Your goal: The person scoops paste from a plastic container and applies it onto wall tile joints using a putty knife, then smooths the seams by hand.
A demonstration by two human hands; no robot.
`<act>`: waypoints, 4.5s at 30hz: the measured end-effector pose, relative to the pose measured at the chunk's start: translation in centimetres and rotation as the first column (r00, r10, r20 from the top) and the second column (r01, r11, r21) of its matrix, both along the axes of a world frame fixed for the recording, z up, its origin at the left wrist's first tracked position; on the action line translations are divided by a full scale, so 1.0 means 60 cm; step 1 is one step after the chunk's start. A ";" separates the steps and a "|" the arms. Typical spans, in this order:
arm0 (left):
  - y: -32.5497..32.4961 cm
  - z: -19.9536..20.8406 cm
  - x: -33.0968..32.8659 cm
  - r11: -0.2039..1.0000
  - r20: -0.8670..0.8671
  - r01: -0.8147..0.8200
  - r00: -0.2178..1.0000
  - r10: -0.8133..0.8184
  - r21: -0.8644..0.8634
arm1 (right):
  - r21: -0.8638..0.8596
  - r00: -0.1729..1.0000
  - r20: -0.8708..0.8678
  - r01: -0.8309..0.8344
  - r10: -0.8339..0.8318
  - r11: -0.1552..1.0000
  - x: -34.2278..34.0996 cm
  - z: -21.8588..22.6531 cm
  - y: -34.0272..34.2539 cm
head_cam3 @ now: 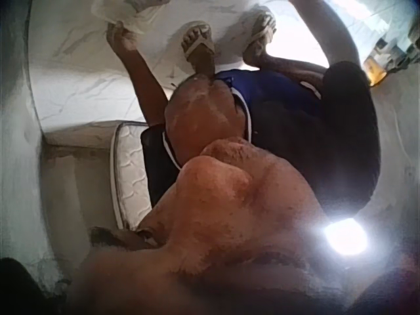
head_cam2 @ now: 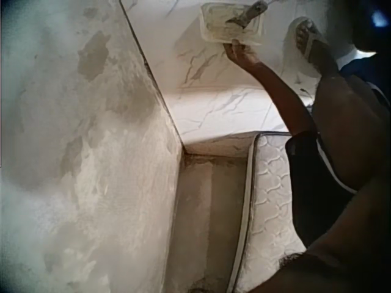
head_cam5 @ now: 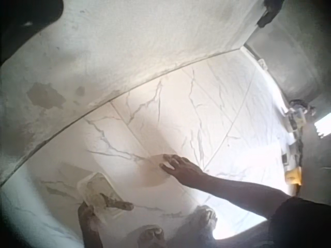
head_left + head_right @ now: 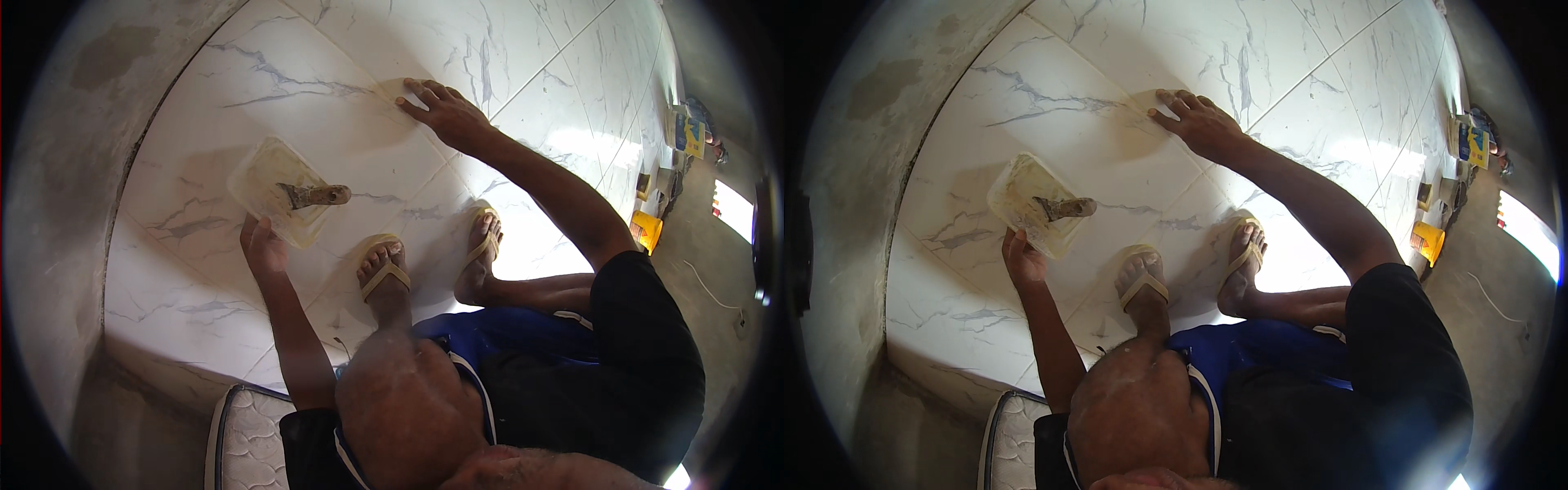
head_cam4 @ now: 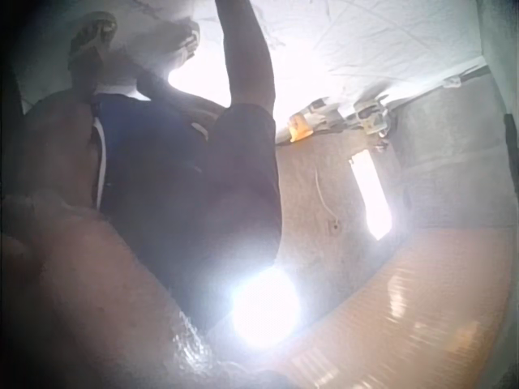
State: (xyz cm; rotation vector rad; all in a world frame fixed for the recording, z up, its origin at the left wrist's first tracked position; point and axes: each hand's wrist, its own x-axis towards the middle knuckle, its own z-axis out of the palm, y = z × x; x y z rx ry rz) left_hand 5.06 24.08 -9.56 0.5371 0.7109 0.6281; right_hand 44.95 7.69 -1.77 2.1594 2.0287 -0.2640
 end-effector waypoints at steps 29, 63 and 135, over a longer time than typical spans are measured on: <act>0.002 0.002 0.000 0.999 -0.064 0.013 0.998 -0.016 -0.051 | -0.122 0.999 -0.007 0.040 -0.041 0.992 -0.041 0.019 -0.130; -0.003 0.009 0.006 0.997 -0.060 -0.078 0.995 0.078 -0.003 | 0.013 1.000 -0.019 0.014 -0.013 1.000 0.025 -0.016 0.123; 0.004 0.014 0.004 0.999 -0.143 0.011 0.990 -0.017 -0.038 | -0.075 0.965 -0.263 -0.009 -0.011 0.997 -0.015 0.019 -0.204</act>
